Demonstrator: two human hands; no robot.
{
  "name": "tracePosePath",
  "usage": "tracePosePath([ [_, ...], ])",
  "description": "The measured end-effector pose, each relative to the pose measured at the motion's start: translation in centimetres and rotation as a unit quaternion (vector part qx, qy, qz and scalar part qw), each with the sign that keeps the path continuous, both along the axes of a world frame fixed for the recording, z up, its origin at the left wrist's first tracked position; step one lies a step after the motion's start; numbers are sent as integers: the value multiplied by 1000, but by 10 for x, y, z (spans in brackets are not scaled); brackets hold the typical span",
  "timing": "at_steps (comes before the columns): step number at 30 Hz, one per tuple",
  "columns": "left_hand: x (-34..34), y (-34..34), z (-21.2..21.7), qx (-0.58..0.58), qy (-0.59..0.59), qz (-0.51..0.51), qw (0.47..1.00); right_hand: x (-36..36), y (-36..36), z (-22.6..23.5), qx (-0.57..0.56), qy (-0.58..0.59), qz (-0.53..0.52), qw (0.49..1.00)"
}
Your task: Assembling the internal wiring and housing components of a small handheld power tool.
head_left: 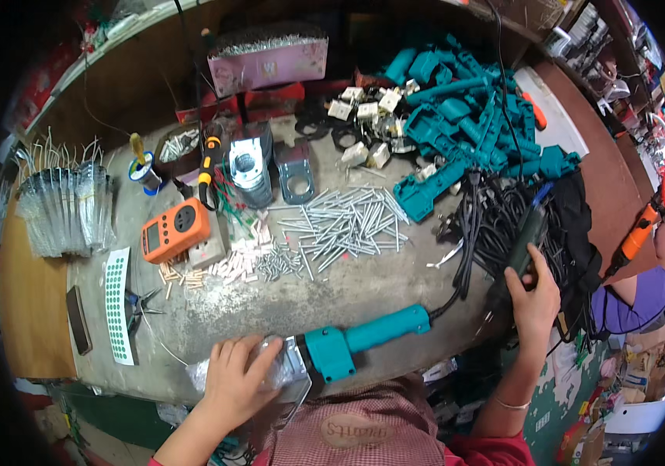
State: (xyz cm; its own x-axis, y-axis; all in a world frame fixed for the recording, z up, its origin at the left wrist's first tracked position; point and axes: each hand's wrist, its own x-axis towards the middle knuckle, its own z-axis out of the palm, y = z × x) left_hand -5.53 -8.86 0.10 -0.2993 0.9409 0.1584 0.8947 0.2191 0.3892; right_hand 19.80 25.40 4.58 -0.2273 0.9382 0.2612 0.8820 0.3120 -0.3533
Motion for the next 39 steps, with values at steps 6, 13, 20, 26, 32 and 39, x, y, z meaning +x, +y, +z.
tracePosePath([
  [6,8,-18,12,17,84,6,996,-57,48,-3,138,-90,151,975],
  [13,14,-48,13,61,110,67,990,-150,91,-21,55,-242,160,955],
  [20,9,-67,16,69,81,112,988,-127,118,-32,58,-179,161,969],
  [26,6,-75,-2,104,71,80,989,-127,133,-23,90,-316,222,918],
  [32,8,-74,-15,122,70,95,985,-122,170,-56,146,-347,199,905],
  [39,14,-78,-14,126,63,102,985,-145,107,7,116,-95,208,967],
])
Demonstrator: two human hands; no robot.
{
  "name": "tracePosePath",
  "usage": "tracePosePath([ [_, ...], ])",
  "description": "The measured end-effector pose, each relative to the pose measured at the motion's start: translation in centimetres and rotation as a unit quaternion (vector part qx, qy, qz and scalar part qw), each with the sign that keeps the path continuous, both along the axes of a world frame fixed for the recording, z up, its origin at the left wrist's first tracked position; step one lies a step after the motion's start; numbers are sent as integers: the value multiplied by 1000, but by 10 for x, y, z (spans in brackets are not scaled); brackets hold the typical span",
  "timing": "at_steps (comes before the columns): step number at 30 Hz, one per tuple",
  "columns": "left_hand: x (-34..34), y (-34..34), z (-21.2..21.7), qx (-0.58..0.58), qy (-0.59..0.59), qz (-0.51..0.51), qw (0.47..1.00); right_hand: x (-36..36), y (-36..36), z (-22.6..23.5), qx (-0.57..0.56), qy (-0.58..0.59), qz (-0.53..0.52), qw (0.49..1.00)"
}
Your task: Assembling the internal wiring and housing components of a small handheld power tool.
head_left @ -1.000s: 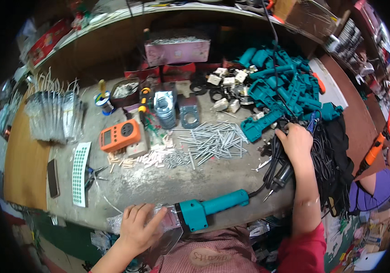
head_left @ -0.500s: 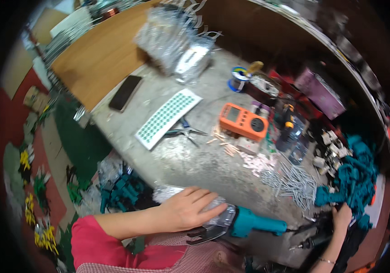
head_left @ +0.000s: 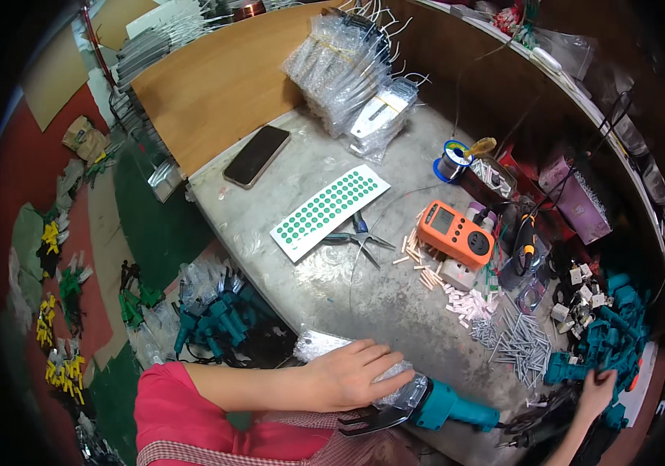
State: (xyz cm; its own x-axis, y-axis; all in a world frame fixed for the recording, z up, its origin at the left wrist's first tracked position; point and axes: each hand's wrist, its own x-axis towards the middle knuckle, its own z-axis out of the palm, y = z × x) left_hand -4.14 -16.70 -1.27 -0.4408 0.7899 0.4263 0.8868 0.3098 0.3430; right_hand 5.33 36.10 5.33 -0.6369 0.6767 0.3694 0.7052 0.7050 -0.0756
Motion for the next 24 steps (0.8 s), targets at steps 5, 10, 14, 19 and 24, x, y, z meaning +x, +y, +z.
tracePosePath([
  [5,-2,-2,-1,58,-10,13,998,-36,-80,59,-311,602,288,677],
  [10,-42,-29,27,7,-170,82,982,-125,-238,107,-161,170,488,841],
  [14,-76,-25,20,-9,-333,97,938,-208,-260,56,55,-19,541,839],
  [19,-84,-20,-3,-11,-256,118,959,-237,-251,26,119,-103,485,860],
  [24,-80,-20,-12,42,-200,131,970,-249,-264,26,108,-139,501,848],
])
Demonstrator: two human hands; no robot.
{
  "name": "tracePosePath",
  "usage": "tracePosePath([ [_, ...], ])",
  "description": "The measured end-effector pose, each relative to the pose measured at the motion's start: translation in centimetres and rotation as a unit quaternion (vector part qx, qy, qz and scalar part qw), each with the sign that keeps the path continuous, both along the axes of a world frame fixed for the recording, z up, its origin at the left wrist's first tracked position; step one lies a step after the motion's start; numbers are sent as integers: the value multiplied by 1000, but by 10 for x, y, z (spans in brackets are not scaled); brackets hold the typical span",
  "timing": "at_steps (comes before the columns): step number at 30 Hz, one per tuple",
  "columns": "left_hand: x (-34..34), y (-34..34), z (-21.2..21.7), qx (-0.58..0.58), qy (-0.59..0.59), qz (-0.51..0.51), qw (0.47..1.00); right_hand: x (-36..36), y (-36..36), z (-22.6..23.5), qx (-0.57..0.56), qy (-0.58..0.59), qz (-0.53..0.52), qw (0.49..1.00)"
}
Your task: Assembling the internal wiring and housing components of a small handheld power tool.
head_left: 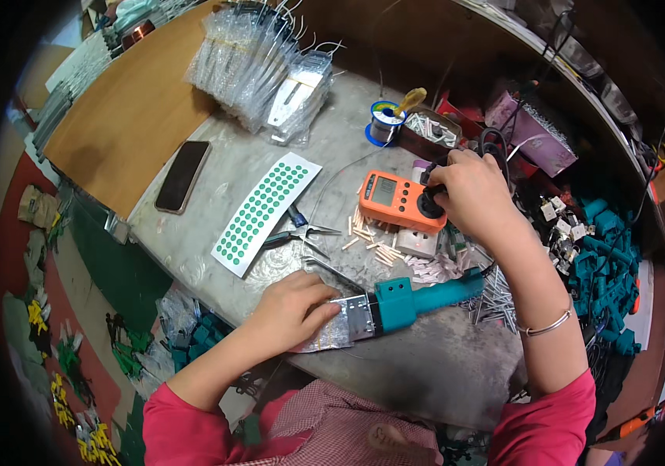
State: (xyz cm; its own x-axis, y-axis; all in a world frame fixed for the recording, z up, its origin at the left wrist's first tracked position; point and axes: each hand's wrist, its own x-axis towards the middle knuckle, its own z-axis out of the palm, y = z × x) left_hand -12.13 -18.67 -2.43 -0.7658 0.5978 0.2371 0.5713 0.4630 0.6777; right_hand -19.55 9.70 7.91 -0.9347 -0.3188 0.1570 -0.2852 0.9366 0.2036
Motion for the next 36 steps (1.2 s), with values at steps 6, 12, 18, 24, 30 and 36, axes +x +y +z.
tracePosePath([
  [6,-8,-6,11,27,79,56,995,-4,-14,-15,57,29,32,997],
  [12,-65,-45,33,-59,154,243,956,4,-6,-26,-5,67,57,996],
  [18,-130,-36,5,-153,39,290,944,21,-21,-29,-51,153,96,982],
  [24,-163,-34,5,-97,-58,305,946,36,-46,-12,-244,129,138,951],
  [30,-135,-5,53,119,-205,190,953,23,-61,-22,-404,125,131,897],
  [36,-84,-2,88,199,-318,26,926,20,-78,-20,-449,189,159,859],
])
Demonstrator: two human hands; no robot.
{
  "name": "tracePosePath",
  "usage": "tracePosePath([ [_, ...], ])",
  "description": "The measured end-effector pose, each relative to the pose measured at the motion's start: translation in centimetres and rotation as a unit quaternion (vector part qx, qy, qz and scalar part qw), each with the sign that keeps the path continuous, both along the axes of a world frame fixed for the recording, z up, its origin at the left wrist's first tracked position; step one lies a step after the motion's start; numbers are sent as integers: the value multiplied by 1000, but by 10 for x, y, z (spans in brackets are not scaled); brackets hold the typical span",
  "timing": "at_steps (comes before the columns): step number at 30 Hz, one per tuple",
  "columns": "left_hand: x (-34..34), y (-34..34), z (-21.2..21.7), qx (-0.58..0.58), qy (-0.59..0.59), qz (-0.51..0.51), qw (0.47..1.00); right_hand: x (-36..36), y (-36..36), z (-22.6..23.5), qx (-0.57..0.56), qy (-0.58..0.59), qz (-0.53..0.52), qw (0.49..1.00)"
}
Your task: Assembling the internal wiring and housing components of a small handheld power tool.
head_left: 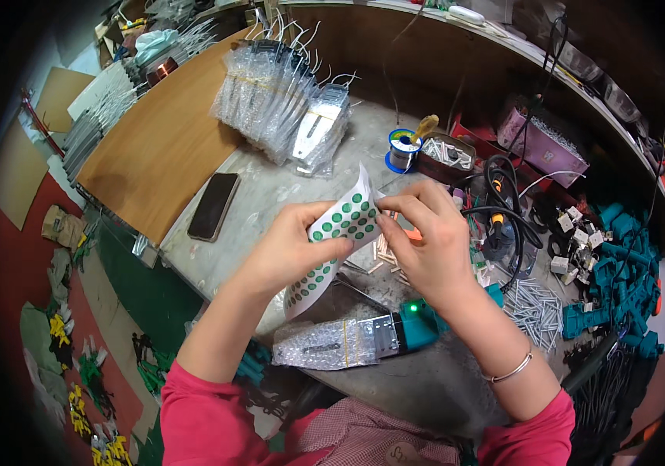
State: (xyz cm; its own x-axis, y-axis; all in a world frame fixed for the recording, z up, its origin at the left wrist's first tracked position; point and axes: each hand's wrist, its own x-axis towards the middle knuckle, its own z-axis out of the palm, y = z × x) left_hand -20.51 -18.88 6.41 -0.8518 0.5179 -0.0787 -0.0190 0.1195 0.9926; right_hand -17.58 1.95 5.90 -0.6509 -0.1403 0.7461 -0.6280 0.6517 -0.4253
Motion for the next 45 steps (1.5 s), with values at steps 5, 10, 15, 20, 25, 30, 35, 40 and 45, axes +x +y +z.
tracePosePath([
  [5,15,4,8,-48,130,5,990,11,2,6,-3,-25,12,1000],
  [10,19,7,7,-119,152,-17,981,17,2,3,36,-1,-2,999],
  [15,21,15,3,-140,181,-16,973,21,4,-3,105,27,-65,992],
  [20,21,17,3,-118,223,-8,968,28,6,-7,67,27,-58,996],
  [25,23,19,3,-146,221,-23,964,31,6,-12,83,15,-68,994],
  [30,20,17,-3,-119,246,-41,961,32,10,-17,14,0,-56,998],
  [35,-7,-10,7,-205,186,-121,953,48,35,-11,-142,-170,-78,972],
  [40,-74,-48,-14,-356,236,38,903,83,68,-28,-49,-270,-96,957],
  [45,-61,-34,-42,-434,412,119,792,89,71,-50,25,-225,-111,968],
])
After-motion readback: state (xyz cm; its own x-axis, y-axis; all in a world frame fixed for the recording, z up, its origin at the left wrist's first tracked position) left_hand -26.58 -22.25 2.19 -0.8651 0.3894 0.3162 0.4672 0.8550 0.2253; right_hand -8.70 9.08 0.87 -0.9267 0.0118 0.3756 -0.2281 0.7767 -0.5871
